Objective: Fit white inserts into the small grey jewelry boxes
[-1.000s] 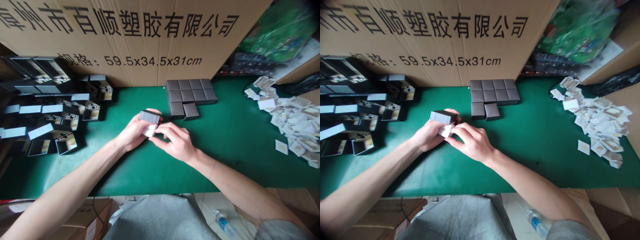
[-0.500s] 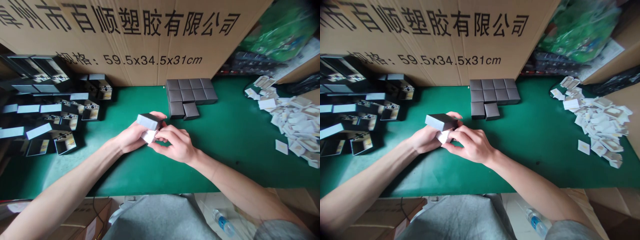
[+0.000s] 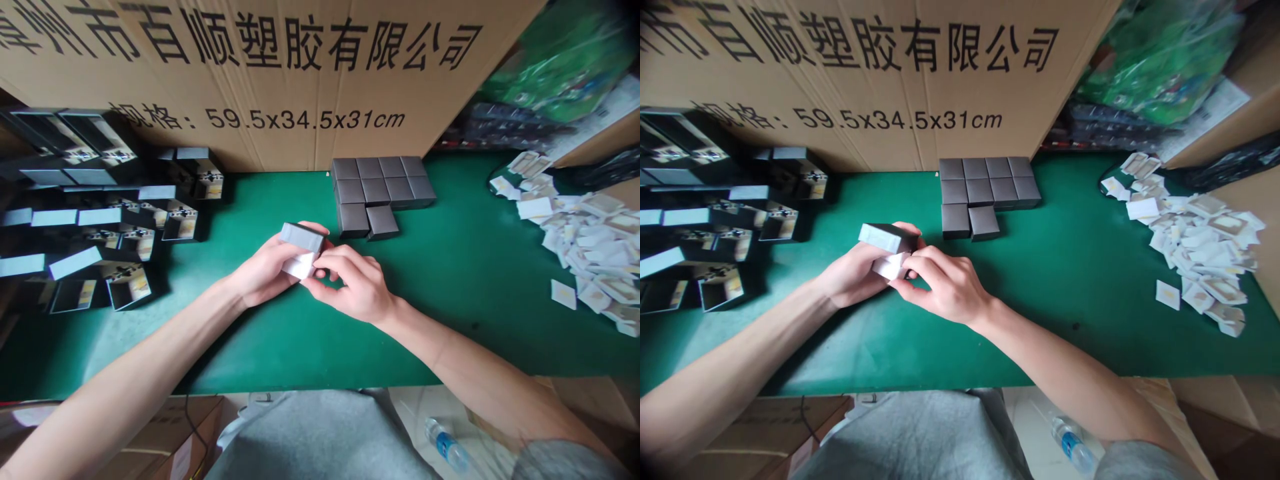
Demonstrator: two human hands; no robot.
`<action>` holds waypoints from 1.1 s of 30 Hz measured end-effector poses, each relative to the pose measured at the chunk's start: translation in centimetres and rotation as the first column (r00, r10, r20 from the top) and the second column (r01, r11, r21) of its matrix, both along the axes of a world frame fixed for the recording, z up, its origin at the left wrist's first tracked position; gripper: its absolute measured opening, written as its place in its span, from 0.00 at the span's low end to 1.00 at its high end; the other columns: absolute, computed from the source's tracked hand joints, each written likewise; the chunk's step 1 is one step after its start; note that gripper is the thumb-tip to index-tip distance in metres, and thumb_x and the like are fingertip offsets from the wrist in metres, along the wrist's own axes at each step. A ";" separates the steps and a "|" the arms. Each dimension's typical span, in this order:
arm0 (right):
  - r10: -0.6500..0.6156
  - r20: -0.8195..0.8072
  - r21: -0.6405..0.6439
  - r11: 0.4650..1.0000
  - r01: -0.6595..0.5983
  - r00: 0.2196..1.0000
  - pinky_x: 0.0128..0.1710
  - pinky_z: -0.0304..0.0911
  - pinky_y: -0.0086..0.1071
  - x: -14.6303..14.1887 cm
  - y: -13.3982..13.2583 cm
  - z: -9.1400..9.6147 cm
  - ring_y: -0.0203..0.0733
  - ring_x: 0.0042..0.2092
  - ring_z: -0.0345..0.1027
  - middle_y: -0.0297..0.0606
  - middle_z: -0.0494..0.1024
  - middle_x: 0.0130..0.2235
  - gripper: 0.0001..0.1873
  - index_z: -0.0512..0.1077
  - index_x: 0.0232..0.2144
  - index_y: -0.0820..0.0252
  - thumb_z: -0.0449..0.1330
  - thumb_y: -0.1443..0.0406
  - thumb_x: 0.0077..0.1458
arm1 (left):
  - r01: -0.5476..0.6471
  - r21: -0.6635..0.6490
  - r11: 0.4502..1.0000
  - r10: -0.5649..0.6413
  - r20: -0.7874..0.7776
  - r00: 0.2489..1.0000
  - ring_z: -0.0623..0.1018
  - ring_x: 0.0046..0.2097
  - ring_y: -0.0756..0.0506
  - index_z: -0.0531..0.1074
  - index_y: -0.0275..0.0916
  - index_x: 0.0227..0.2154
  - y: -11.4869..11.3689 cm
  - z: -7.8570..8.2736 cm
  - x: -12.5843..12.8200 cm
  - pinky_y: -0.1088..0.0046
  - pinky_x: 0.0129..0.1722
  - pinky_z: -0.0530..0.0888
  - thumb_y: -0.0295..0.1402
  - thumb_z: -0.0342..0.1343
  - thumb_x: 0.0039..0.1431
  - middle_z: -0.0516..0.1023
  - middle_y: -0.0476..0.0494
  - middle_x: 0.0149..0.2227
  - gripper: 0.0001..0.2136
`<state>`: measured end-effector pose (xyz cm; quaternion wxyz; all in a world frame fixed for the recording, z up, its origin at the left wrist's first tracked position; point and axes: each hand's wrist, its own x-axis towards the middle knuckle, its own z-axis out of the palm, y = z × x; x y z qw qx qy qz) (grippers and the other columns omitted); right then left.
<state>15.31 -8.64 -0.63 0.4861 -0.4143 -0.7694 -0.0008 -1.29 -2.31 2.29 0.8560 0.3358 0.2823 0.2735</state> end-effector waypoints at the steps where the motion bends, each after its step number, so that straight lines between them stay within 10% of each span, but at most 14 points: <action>1: 0.003 -0.007 0.000 1.000 -0.003 1.000 0.33 0.74 0.26 0.0 0.0 0.0 0.31 0.30 0.75 0.32 0.79 0.34 0.08 0.71 0.39 0.56 0.66 0.64 0.58 | -0.019 -0.005 1.000 0.019 -0.011 1.000 0.80 0.31 0.50 0.75 0.36 0.43 0.0 0.1 0.1 0.79 0.32 0.78 0.29 0.65 0.54 0.81 0.47 0.37 0.13; 17: -0.019 -0.146 -0.158 0.987 -0.004 0.989 0.33 0.76 0.27 0.1 -0.1 0.0 0.31 0.30 0.75 0.38 0.82 0.44 0.09 0.75 0.44 0.57 0.63 0.68 0.60 | -0.159 -0.069 0.985 0.160 -0.001 0.987 0.77 0.37 0.46 0.75 0.35 0.39 0.4 0.0 -0.1 0.71 0.38 0.76 0.27 0.56 0.46 0.79 0.43 0.37 0.14; 25: -0.061 -0.282 -0.271 0.962 -0.019 0.957 0.31 0.75 0.30 0.2 0.3 -0.2 0.38 0.39 0.77 0.42 0.81 0.48 0.12 0.80 0.45 0.56 0.61 0.70 0.60 | -0.102 0.281 0.954 0.112 -0.020 0.994 0.77 0.47 0.45 0.67 0.47 0.52 0.6 -0.9 -0.4 0.70 0.48 0.75 0.16 0.60 0.39 0.75 0.49 0.49 0.34; 33: -0.223 -0.585 -0.585 0.782 -0.215 0.780 0.37 0.73 0.31 0.5 1.0 -0.2 0.37 0.37 0.76 0.37 0.82 0.39 0.09 0.81 0.39 0.58 0.67 0.61 0.56 | 0.033 0.518 0.855 0.056 -0.155 0.986 0.77 0.51 0.43 0.50 0.55 0.66 0.3 -1.7 -0.7 0.62 0.55 0.73 0.27 0.68 0.53 0.71 0.43 0.55 0.43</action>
